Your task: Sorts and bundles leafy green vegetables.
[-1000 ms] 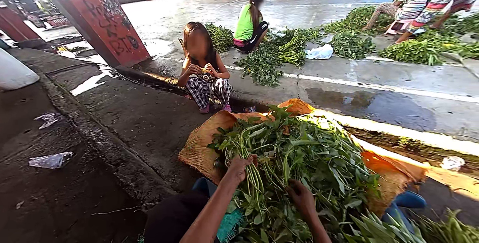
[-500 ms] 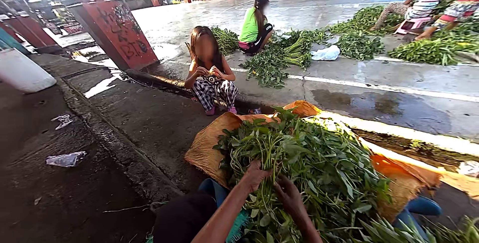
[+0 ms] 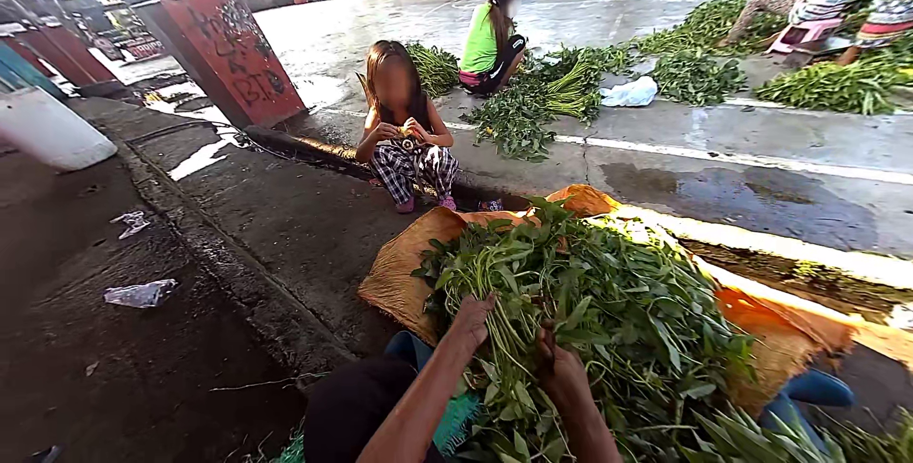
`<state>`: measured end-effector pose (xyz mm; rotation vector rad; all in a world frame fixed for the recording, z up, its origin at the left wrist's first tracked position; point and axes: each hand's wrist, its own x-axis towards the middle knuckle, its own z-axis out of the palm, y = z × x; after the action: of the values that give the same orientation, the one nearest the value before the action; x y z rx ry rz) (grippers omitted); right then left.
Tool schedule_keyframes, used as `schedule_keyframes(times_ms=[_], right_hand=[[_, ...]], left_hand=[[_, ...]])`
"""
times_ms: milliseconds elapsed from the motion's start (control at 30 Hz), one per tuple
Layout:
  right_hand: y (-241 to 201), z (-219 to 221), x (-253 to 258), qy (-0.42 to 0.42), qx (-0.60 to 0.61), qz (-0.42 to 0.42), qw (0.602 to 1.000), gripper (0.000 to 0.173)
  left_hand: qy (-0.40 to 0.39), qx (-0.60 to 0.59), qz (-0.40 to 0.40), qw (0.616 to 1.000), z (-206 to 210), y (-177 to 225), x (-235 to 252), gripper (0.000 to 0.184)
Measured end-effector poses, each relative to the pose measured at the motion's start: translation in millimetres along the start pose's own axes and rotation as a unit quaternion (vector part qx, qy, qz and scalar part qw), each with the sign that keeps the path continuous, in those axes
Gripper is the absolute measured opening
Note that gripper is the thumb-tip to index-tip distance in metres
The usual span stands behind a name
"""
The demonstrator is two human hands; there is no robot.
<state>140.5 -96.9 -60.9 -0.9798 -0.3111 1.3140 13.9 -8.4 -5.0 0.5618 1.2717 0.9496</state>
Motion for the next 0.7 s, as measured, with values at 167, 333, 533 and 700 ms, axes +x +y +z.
schedule_keyframes(times_ms=[167, 333, 533, 700], right_hand=[[-29.6, -65.9, -26.7, -0.16, -0.748, 0.16, 0.624, 0.063], [-67.5, -19.2, -19.3, -0.158, -0.762, 0.027, 0.628, 0.047], [-32.5, 16.2, 15.9, -0.249, -0.647, 0.006, 0.721, 0.043], [2.2, -3.3, -6.6, -0.191, -0.63, -0.02, 0.752, 0.036]], left_hand=[[0.009, 0.046, 0.058, 0.997, -19.1, 16.7, 18.2, 0.027], [-0.052, 0.074, 0.058, 0.994, -10.3, 10.9, 9.6, 0.021], [-0.113, 0.071, 0.038, 0.99, -14.6, 9.4, 8.1, 0.013], [-0.044, 0.054, 0.048, 0.996, -15.4, 4.2, 13.7, 0.01]])
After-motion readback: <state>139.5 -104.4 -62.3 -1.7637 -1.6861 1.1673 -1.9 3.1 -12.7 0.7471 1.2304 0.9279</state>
